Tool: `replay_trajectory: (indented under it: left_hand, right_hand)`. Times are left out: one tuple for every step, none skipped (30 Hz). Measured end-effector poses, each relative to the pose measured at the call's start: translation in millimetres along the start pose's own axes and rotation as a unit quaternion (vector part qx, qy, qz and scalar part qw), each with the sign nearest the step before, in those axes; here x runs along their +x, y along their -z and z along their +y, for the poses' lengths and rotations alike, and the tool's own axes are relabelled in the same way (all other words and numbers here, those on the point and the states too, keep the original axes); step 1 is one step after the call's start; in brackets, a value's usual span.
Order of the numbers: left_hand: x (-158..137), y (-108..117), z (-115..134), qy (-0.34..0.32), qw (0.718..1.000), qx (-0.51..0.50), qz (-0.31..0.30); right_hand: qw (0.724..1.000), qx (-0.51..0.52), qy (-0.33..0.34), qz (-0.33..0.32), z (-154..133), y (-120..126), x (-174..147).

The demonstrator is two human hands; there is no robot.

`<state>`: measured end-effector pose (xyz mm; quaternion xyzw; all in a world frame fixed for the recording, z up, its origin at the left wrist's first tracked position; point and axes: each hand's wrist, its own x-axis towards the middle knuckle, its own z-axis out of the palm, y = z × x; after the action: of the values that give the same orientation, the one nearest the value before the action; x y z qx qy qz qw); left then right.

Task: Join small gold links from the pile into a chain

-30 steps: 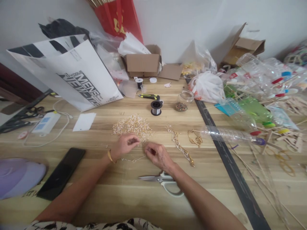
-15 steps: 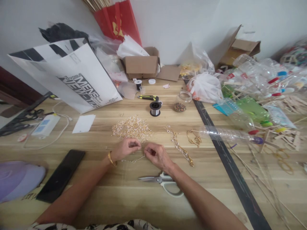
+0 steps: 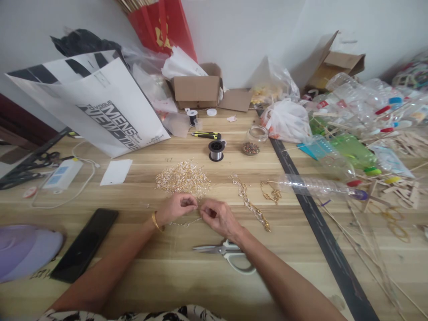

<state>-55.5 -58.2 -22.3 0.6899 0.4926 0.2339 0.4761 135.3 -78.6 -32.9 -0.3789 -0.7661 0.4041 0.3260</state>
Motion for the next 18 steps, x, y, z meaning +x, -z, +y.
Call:
replay_trajectory:
  left_hand:
    - [0.2,-0.5,-0.5,-0.001,1.000,0.002,0.002]
    - [0.4,-1.0,-1.0,-0.002,1.000,0.004,0.003]
    - [0.6,-1.6,-1.5,-0.004,1.000,0.006,0.005]
    - [0.7,-2.1,-2.0,-0.006,1.000,0.008,0.006]
    - [0.8,-2.5,-2.6,-0.010,1.000,0.010,0.009]
    - [0.9,-2.9,-3.2,-0.013,1.000,0.011,0.011]
    - [1.0,-3.3,-3.6,-0.016,1.000,0.013,0.014]
    - [1.0,-3.6,-3.9,-0.019,1.000,0.015,0.017]
    - [1.0,-3.8,-4.0,-0.021,0.999,0.018,0.020]
    - [1.1,-4.0,-3.8,-0.022,0.999,0.022,0.024]
    - [1.1,-4.2,-3.5,-0.024,0.999,0.026,0.027]
    - [1.1,-4.5,-3.1,-0.024,0.999,0.030,0.030]
    - [1.2,-4.8,-2.6,-0.025,0.999,0.034,0.032]
    - [1.3,-5.2,-2.2,-0.024,0.998,0.036,0.034]
    - [1.4,-5.7,-2.0,-0.024,0.998,0.038,0.036]
    - [1.5,-6.2,-1.9,-0.024,0.998,0.038,0.037]
    - [1.5,-6.7,-2.0,-0.024,0.998,0.038,0.039]
    - [1.5,-7.2,-2.2,-0.025,0.998,0.037,0.041]
  right_hand:
    - [1.000,-0.001,0.001,-0.001,-0.2,0.0,0.0]
    - [1.000,-0.002,0.002,-0.002,-0.4,0.0,0.0]
    - [1.000,-0.003,0.002,-0.002,-0.5,-0.1,0.1]
    - [1.000,-0.003,0.003,-0.003,-0.6,-0.1,0.2]
    - [1.000,-0.003,0.003,-0.003,-0.7,-0.1,0.4]
    - [1.000,-0.004,0.004,-0.003,-0.7,-0.2,0.6]
    - [1.000,-0.005,0.004,-0.002,-0.6,-0.3,0.8]
    - [1.000,-0.007,0.005,-0.002,-0.6,-0.4,0.9]
    - [1.000,-0.008,0.005,-0.001,-0.5,-0.5,1.0]
    - [1.000,-0.010,0.004,0.000,-0.5,-0.5,1.0]
    - [1.000,-0.010,0.003,-0.001,-0.6,-0.5,0.9]
    - [1.000,-0.010,0.003,-0.002,-0.7,-0.5,0.8]
    - [1.000,-0.010,0.002,-0.003,-0.9,-0.4,0.6]
    - [1.000,-0.009,0.002,-0.005,-1.2,-0.3,0.5]
    - [1.000,-0.009,0.002,-0.006,-1.5,-0.2,0.4]
    - [1.000,-0.010,0.003,-0.005,-1.8,-0.1,0.3]
    - [1.000,-0.010,0.002,-0.005,-2.1,-0.1,0.3]
    - [1.000,-0.011,0.002,-0.003,-2.2,-0.1,0.3]
